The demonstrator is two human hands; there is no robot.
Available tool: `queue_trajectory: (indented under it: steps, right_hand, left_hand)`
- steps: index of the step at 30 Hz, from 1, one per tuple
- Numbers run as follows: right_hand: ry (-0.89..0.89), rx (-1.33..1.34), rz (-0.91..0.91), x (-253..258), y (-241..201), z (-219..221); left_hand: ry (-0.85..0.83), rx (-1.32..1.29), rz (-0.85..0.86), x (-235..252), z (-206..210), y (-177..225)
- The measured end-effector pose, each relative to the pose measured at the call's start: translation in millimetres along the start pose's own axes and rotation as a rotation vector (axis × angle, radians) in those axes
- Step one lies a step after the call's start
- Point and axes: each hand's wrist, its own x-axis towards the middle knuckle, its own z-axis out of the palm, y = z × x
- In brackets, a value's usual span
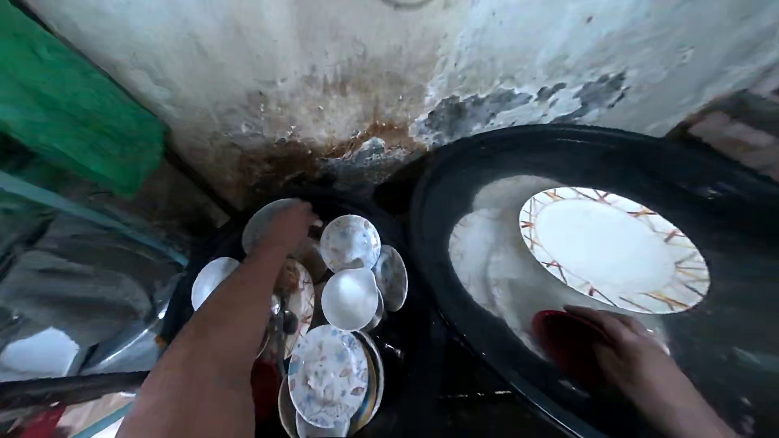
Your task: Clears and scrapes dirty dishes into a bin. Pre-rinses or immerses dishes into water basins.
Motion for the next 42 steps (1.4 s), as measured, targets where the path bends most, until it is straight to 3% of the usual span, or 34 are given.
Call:
queue_trajectory:
  steps: [4, 8, 11, 14, 17, 20, 23, 26, 29, 31, 34, 38, 42]
  right_hand:
    - [-0.128, 0.227, 0.165, 1, 23, -4]
    - [-0.110, 0.626, 0.509, 10, 15, -10]
    - [-0.127, 0.728, 0.563, 22, -43, -24]
    - [-0.169, 0.782, 0.555, 35, -134, -36]
    - [-0.278, 0.775, 0.445, 52, -201, -30]
    - [-0.319, 0.676, 0.229, 68, -260, -11]
    - [-0.209, 0.389, -0.226, 77, -302, 7]
    - [0.029, 0.154, -0.619, 81, -319, 20]
    - [0.178, 0.116, -0.835, 78, -306, 14]
    - [0.230, 0.112, -0.844, 75, -279, 6]
    - [0.209, 0.071, -0.721, 60, -218, -13]
    - [0.203, 0.071, -0.453, 26, -121, -29]
    - [0.228, 0.060, -0.243, -7, -39, -40]
  left_hand:
    - [0.218, 0.050, -0.061, -40, -40, 3]
    - [0.300, -0.206, -0.357, -80, -79, 23]
    - [0.265, -0.597, -0.460, -106, -84, 47]
    - [-0.008, -0.675, -0.382, -113, -67, 73]
    - [-0.200, -0.599, -0.202, -111, -48, 98]
    - [-0.288, -0.543, -0.182, -107, -39, 116]
    - [-0.301, -0.518, -0.224, -108, -46, 127]
    - [-0.185, -0.442, -0.036, -109, -43, 119]
    - [0.133, -0.581, 0.130, -127, -23, 95]
    - [0.383, -0.532, 0.186, -140, -16, 76]
    - [0.497, -0.476, -0.028, -165, -31, 53]
    - [0.267, -0.718, -0.417, -204, -33, 35]
    - [0.061, -1.027, -0.531, -242, 23, 51]
